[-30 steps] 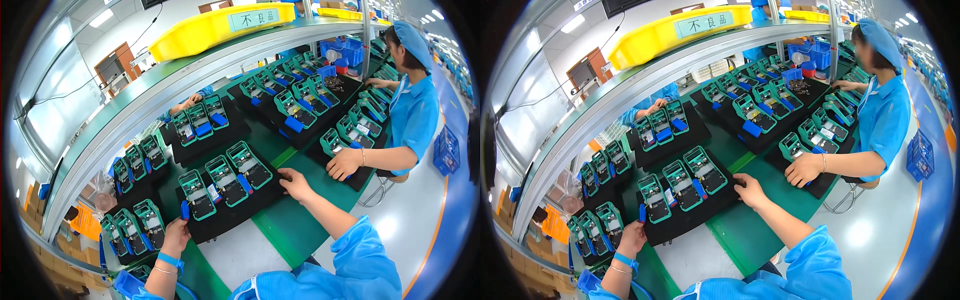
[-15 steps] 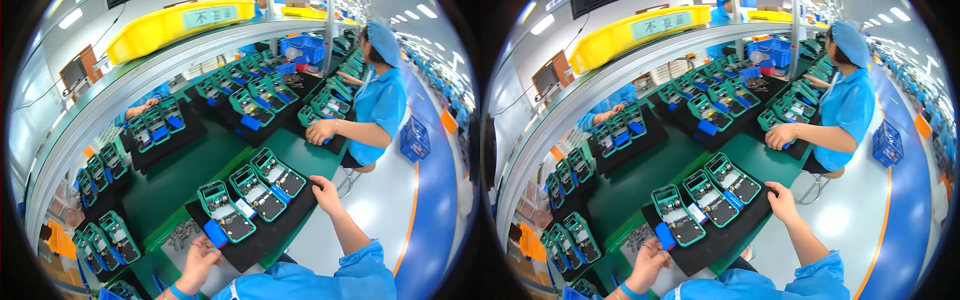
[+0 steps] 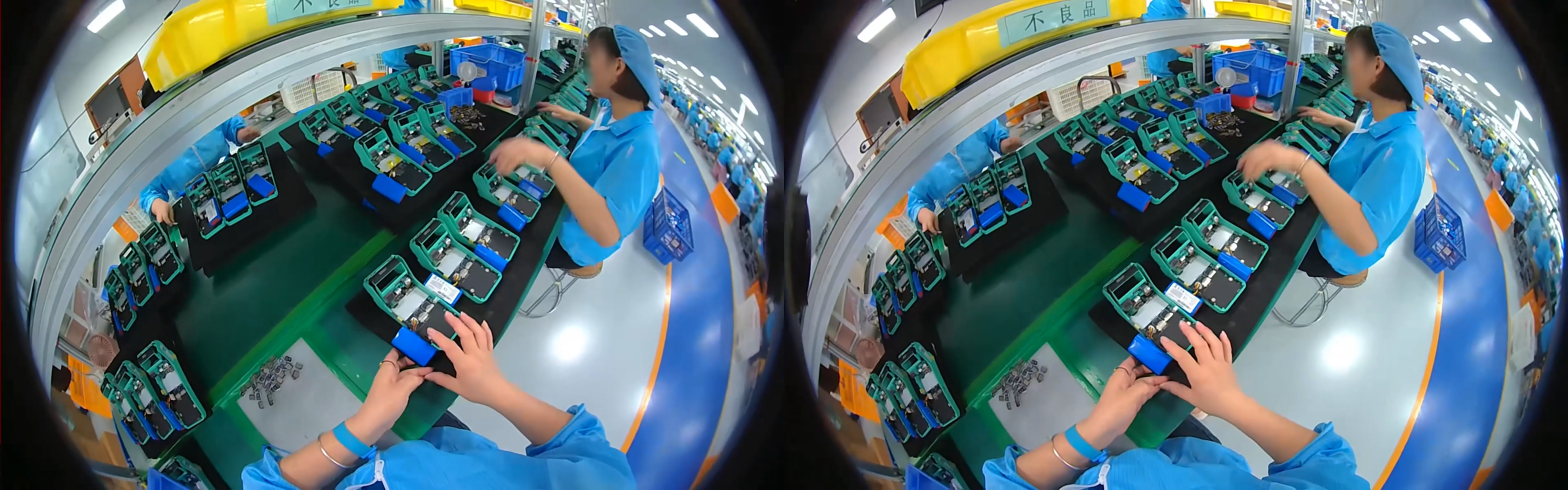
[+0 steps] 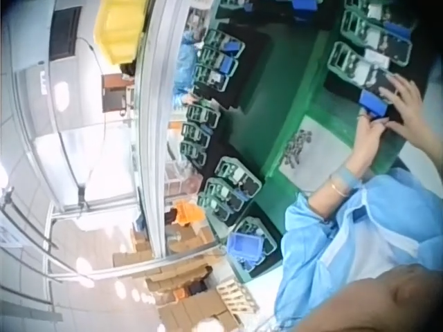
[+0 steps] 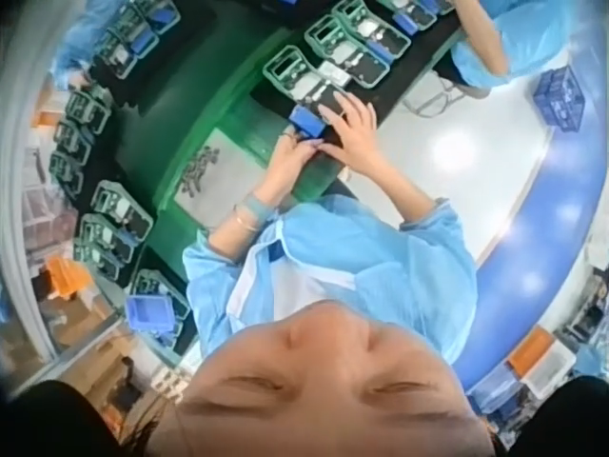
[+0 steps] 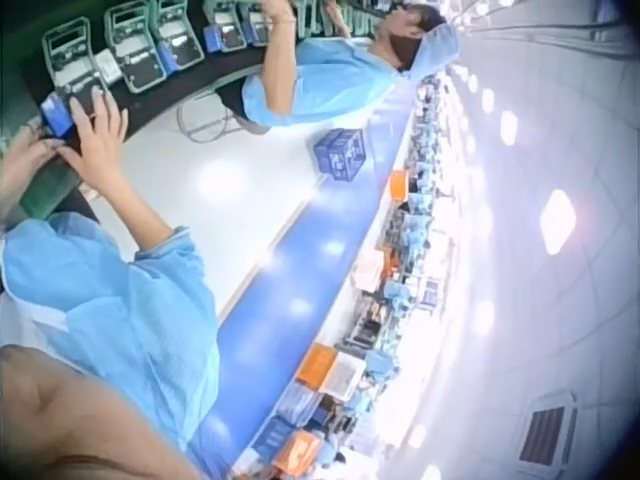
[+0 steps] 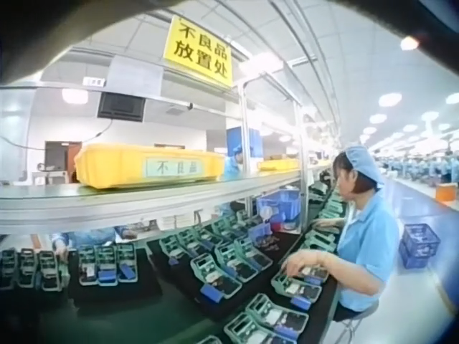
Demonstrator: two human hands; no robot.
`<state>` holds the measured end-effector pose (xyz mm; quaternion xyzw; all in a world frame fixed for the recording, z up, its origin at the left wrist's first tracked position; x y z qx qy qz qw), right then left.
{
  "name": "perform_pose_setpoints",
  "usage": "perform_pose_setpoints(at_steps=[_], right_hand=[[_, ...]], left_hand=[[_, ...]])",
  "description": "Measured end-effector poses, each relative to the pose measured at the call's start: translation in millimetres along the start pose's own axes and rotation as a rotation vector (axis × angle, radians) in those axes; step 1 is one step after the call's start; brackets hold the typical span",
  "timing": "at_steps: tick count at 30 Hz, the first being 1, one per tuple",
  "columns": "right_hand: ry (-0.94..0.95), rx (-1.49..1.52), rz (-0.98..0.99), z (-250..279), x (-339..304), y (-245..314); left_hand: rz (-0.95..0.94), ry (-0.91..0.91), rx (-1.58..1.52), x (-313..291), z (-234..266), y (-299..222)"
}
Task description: The person assembles electronic devices by hand, placing circuit boards, batteries, and screws into green plastic housings on an assembly line.
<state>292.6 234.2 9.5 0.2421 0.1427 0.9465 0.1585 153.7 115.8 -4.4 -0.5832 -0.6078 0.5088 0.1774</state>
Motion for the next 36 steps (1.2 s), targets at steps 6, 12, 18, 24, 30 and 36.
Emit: perform_pose_setpoints(at_steps=[6, 12, 18, 24, 30, 36], right_hand=[[0.201, 0.013, 0.162, 14.5, 11.1, -21.2], [0.329, -0.022, 0.154, 31.5, 15.5, -45.7], [0.214, 0.361, 0.464, 44.9, 140.3, -26.3], [0.208, 0.299, 0.383, -96.6, 308.3, -69.7], [0.226, 0.317, -0.097, -150.9, 402.0, -65.3], [0.228, 0.166, -0.15, -180.0, 425.2, -45.4]], left_hand=[[-0.016, -0.011, 0.091, -0.7, -7.6, -0.3], [0.005, -0.027, 0.315, -9.5, 21.9, -25.3], [-0.276, -0.691, 0.435, -20.0, 119.9, -102.1], [-0.417, -1.207, 0.165, 4.4, 254.9, -145.5], [-0.437, -1.148, -0.033, 14.0, 316.8, -178.3], [-0.349, -0.96, -0.015, 18.4, 320.9, -197.5]])
Point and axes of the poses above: each hand's wrist, its own x-axis towards the middle knuckle, its own z-axis out of the back of the hand, y = z × x, the point moved 1 cm from there along x, towards the middle knuckle, and after that the axes turned 6 degrees about z, right-handed, at the moved point
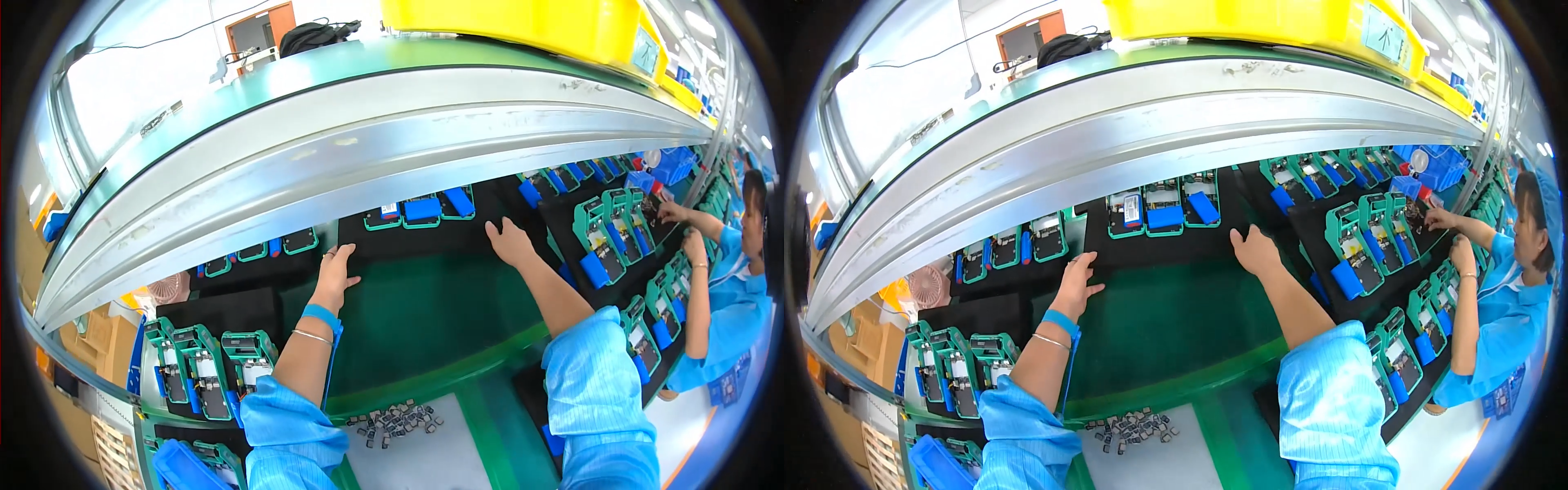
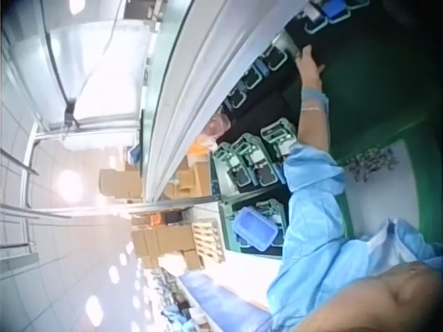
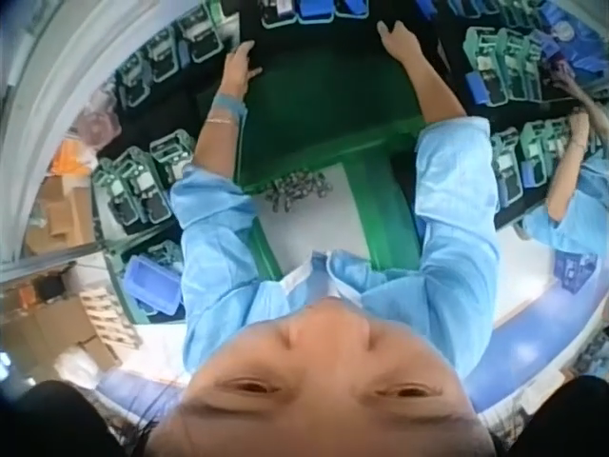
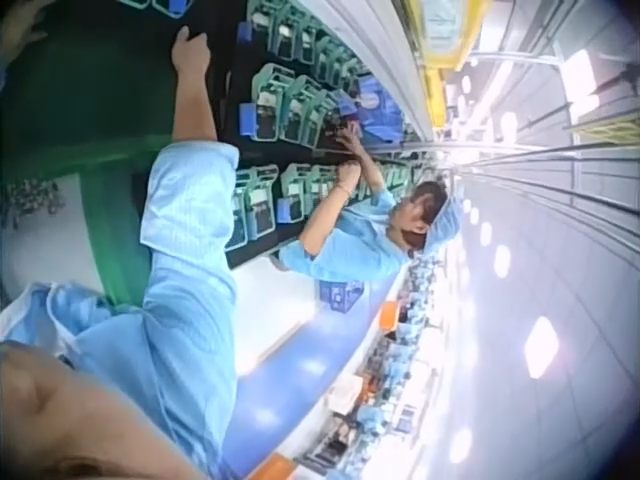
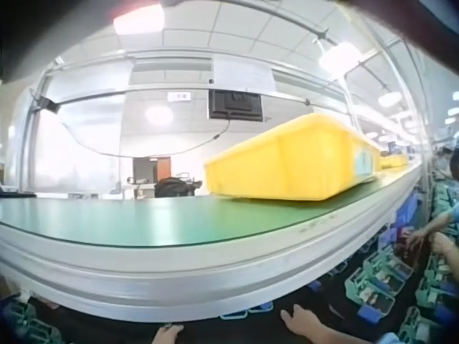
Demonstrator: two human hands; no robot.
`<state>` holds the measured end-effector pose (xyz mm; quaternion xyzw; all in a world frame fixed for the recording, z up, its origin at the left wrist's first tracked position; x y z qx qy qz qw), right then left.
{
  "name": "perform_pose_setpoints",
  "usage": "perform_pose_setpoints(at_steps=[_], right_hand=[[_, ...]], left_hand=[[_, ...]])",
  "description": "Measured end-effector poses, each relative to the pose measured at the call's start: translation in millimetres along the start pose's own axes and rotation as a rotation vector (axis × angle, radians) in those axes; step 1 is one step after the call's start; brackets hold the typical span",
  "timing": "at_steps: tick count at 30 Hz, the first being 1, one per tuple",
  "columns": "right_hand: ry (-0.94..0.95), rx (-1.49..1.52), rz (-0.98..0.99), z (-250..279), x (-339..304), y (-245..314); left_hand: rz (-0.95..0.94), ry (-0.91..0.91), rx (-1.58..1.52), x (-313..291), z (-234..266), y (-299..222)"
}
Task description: The person assembles electronic devices by hand, placing circuit boards, batteries, and screws into green plastic housings on an assembly line.
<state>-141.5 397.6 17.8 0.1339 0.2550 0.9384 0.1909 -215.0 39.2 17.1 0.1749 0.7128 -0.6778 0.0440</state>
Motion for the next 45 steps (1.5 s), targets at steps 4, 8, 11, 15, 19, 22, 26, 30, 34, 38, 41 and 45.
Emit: perform_pose_setpoints(at_steps=[4, 8, 11, 15, 19, 22, 26, 30, 34, 38, 41, 45], right_hand=[[0.037, -0.013, -0.006, 8.4, -7.9, 5.2], [0.096, -0.042, -0.004, 23.8, -40.3, 5.1], [0.139, -0.041, 0.008, 39.2, -79.0, 3.7], [0.18, 0.002, 0.018, 56.3, -132.7, 7.6], [0.183, 0.064, 0.022, 64.6, -168.4, 6.1], [0.114, 0.064, 0.057, 65.3, -182.6, -6.4], [0.181, 0.075, 0.071, 87.0, -196.8, -10.0], [0.025, -0.114, 0.243, 96.3, -218.4, 13.3], [-0.289, 0.125, 0.605, 74.0, -270.9, 52.8], [0.165, 0.166, 0.764, 30.4, -337.0, 63.0], [0.189, 0.158, 0.712, 14.4, -347.2, 73.7], [0.184, 0.13, 0.671, 1.2, -344.8, 84.5]], left_hand=[[0.004, -0.029, 0.0, -21.8, -2.7, 5.6], [-0.006, -0.03, 0.048, -70.5, -2.2, 16.4], [-0.014, -0.068, 0.083, -124.9, -0.7, 25.7], [0.019, -0.088, 0.08, -193.2, 13.6, 43.5], [0.057, -0.074, 0.043, -245.5, 25.9, 62.8], [0.022, -0.127, 0.049, -277.0, 18.7, 65.9], [-0.015, -0.092, 0.054, -310.2, 13.0, 72.8], [-0.111, 0.011, 0.071, -303.6, 20.0, 84.7], [-0.191, -0.101, 0.021, -301.6, 31.2, 93.8], [-0.595, -0.28, 0.507, -293.8, 24.7, 70.6], [-0.818, -0.237, 0.566, -279.7, 5.6, 46.7], [-0.924, -0.155, 0.854, -249.1, -17.0, 29.5]])
Point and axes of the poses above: each hand's wrist, its own x-axis towards the middle knuckle, its own z-axis out of the back of the hand, y = z × x, the point moved 1 cm from there along x, towards the middle knuckle, and after that the axes turned 6 degrees about z, right-handed, at the moved point
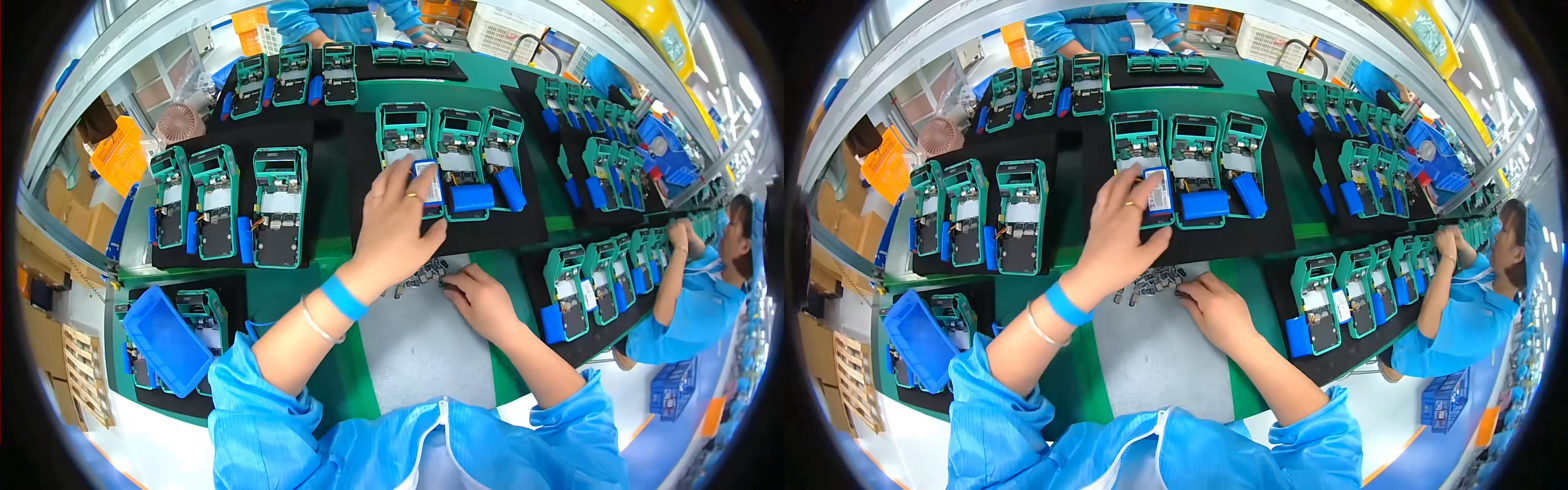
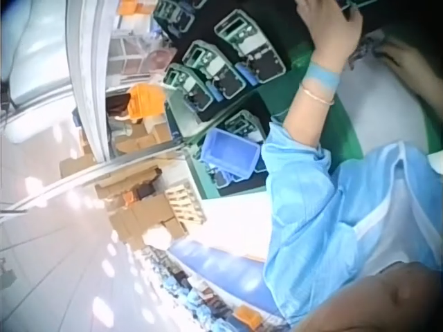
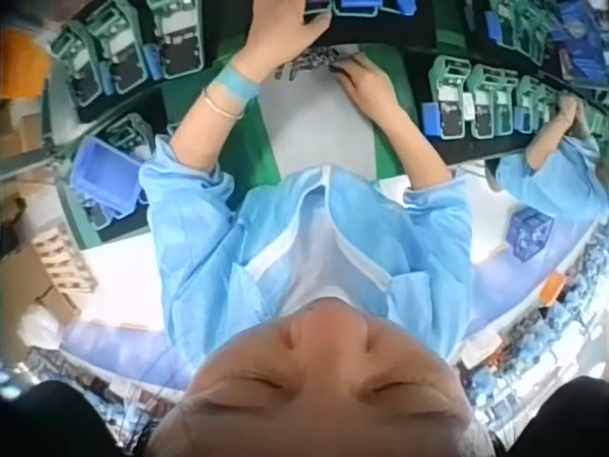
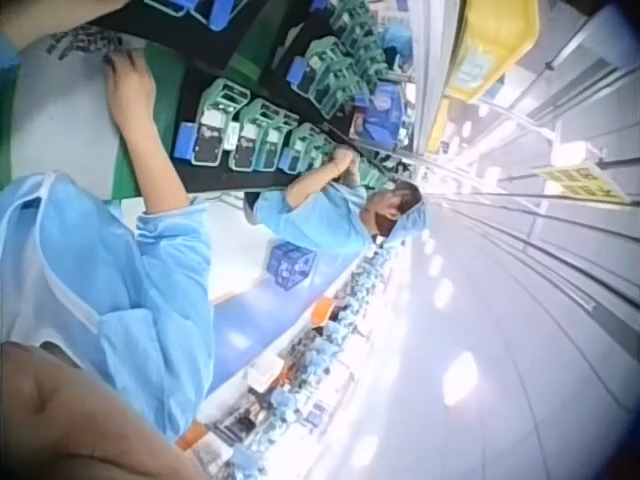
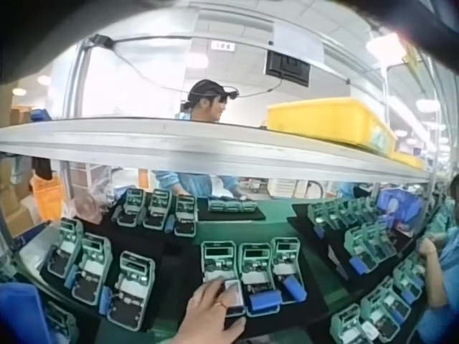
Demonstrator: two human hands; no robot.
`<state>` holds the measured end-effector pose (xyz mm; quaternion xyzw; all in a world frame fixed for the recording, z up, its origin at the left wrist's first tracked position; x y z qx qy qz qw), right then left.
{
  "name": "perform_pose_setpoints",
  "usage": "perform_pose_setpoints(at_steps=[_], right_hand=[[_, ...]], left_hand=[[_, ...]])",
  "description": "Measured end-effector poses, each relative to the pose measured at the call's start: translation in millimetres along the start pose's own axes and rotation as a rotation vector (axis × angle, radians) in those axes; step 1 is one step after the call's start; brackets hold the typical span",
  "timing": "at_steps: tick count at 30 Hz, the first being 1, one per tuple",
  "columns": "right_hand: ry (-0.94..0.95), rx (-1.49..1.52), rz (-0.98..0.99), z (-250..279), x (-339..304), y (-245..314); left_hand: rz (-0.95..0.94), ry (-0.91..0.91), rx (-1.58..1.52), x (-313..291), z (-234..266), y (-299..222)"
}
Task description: The person assembles electronic devices by hand, placing circuit boards, batteries, and screws into green plastic housings on an assembly line.
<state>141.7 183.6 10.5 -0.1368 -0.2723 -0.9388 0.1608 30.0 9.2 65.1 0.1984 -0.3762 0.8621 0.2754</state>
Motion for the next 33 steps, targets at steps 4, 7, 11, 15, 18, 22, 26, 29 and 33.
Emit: perform_pose_setpoints(at_steps=[4, 7, 11, 15, 18, 22, 26, 29, 33], right_hand=[[-0.027, -0.049, 0.049, -5.4, 0.3, -2.0], [-0.062, -0.054, 0.037, -5.8, -0.2, -1.1], [-0.06, 0.018, -0.178, -1.8, -7.3, 1.6], [0.052, -0.036, -0.366, 6.7, -11.5, -4.4], [0.02, 0.006, -0.218, 12.9, -18.5, -7.6], [0.104, -0.089, 0.15, 20.0, -11.1, -2.7], [0.186, -0.277, 0.315, 17.6, -1.4, -8.1], [0.245, -0.383, 0.431, 19.4, 8.2, -10.3], [0.433, -0.427, 0.484, 28.8, 18.6, -14.6]], left_hand=[[-0.103, 0.087, 0.132, 22.2, -18.9, 12.3], [-0.122, 0.171, 0.192, 31.6, -19.2, 17.5], [-0.19, 0.252, 0.062, 34.9, -10.4, 26.0], [-0.059, 0.019, -0.204, 25.6, 4.1, 23.8], [0.024, -0.211, -0.301, 10.1, 8.8, 32.2], [-0.056, -0.267, -0.044, -3.6, 5.4, 38.2], [-0.114, -0.038, 0.12, -6.2, -5.5, 21.5], [-0.126, -0.001, 0.237, -8.7, -13.7, 27.3], [-0.133, 0.042, 0.293, -2.6, -12.2, 26.9]])
Point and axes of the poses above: each hand's wrist, its own x-axis towards the middle knuckle, its own z-axis out of the back of the hand, y = z × x, the point moved 1 cm from there along x, towards the middle knuckle, and after that the axes turned 6 degrees about z, right-handed, at the moved point
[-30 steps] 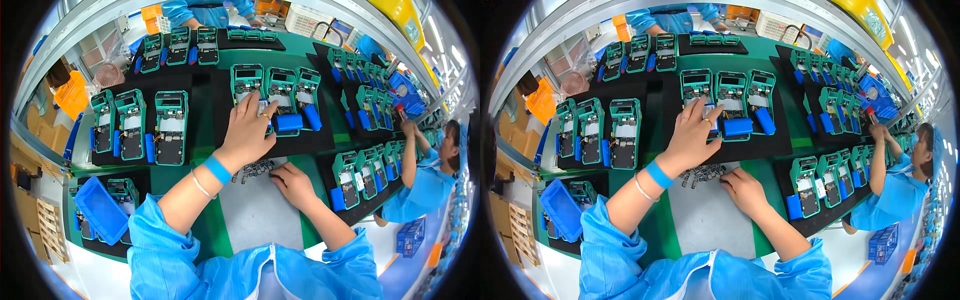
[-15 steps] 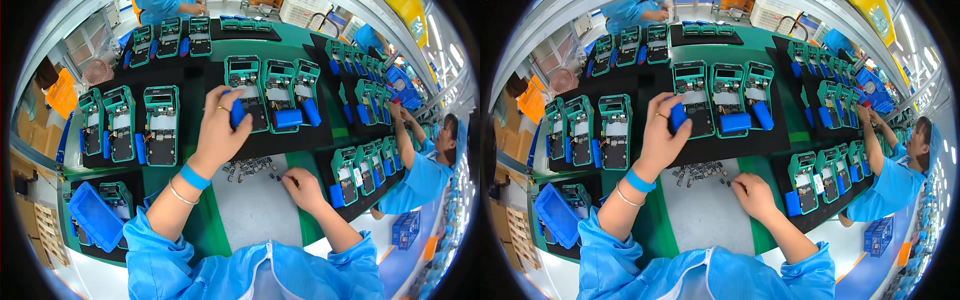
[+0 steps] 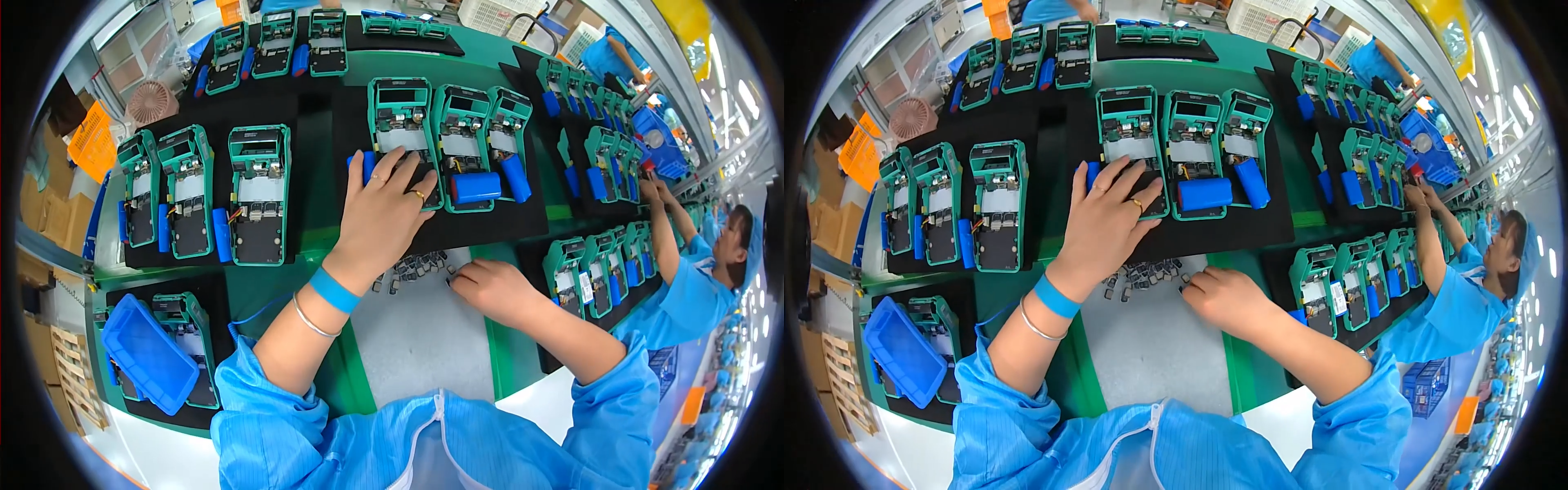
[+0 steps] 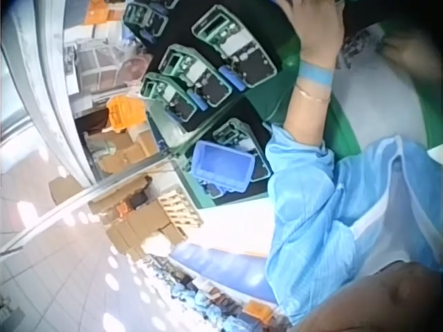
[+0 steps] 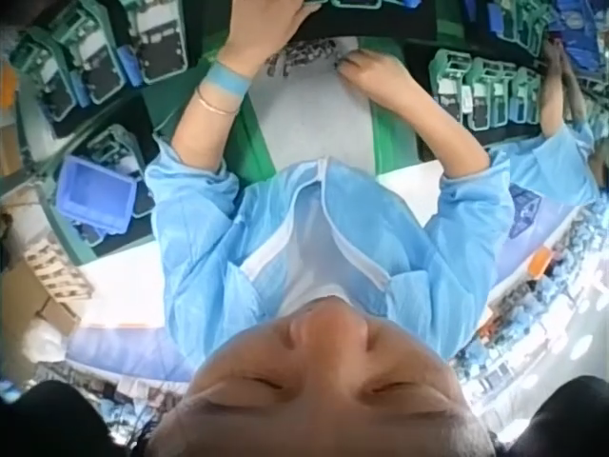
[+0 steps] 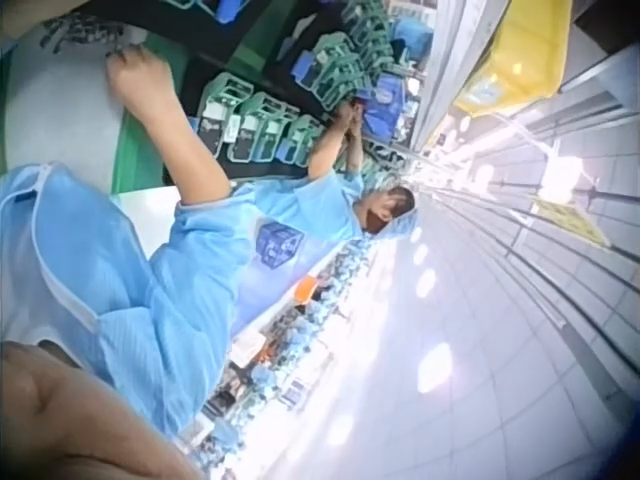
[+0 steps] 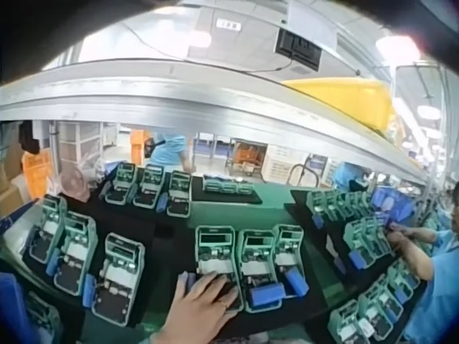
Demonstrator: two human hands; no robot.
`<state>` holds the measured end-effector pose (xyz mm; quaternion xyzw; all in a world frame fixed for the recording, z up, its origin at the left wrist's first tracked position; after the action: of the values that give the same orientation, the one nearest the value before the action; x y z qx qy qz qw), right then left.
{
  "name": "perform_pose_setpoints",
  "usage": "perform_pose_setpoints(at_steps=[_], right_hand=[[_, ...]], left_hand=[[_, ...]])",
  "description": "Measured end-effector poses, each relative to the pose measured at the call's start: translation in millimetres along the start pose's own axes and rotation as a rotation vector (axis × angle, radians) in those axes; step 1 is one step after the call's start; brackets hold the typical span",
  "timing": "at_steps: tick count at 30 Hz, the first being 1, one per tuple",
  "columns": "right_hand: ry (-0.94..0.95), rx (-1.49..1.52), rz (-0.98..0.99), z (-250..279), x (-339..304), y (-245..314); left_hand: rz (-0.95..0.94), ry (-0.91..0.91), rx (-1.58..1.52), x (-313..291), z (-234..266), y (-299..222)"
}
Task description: The person assembles electronic devices by hand, placing circuit boards, batteries, and screws into green plastic housings on an assembly line.
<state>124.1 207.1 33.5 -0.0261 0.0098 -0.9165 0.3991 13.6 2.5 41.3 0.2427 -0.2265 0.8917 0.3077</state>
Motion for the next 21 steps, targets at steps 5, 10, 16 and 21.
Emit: perform_pose_setpoints(at_steps=[5, 10, 16, 21], right_hand=[[-0.014, -0.084, 0.138, 0.9, 2.8, -4.1], [-0.032, -0.015, 0.191, 11.7, 6.6, -6.6], [-0.437, 0.036, 0.06, 86.6, 61.5, -42.6], [-0.557, -0.192, 0.12, 79.3, 125.5, -78.4]], left_hand=[[0.016, 0.0, -0.02, 9.3, -1.9, -1.8], [0.046, -0.082, -0.142, 2.7, -7.2, -0.7], [0.003, -0.19, -0.155, -2.3, -12.8, -0.3], [0.015, -0.203, -0.176, 1.1, -17.2, 0.1]])
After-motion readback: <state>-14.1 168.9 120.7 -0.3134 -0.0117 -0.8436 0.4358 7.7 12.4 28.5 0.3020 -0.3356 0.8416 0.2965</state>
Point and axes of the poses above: each hand's wrist, its own x-axis towards the middle knuckle, its own z-axis out of the back of the hand, y = z × x, the point moved 1 cm from there along x, towards the middle knuckle, and after that the axes turned 6 degrees about z, right-handed, at the moved point
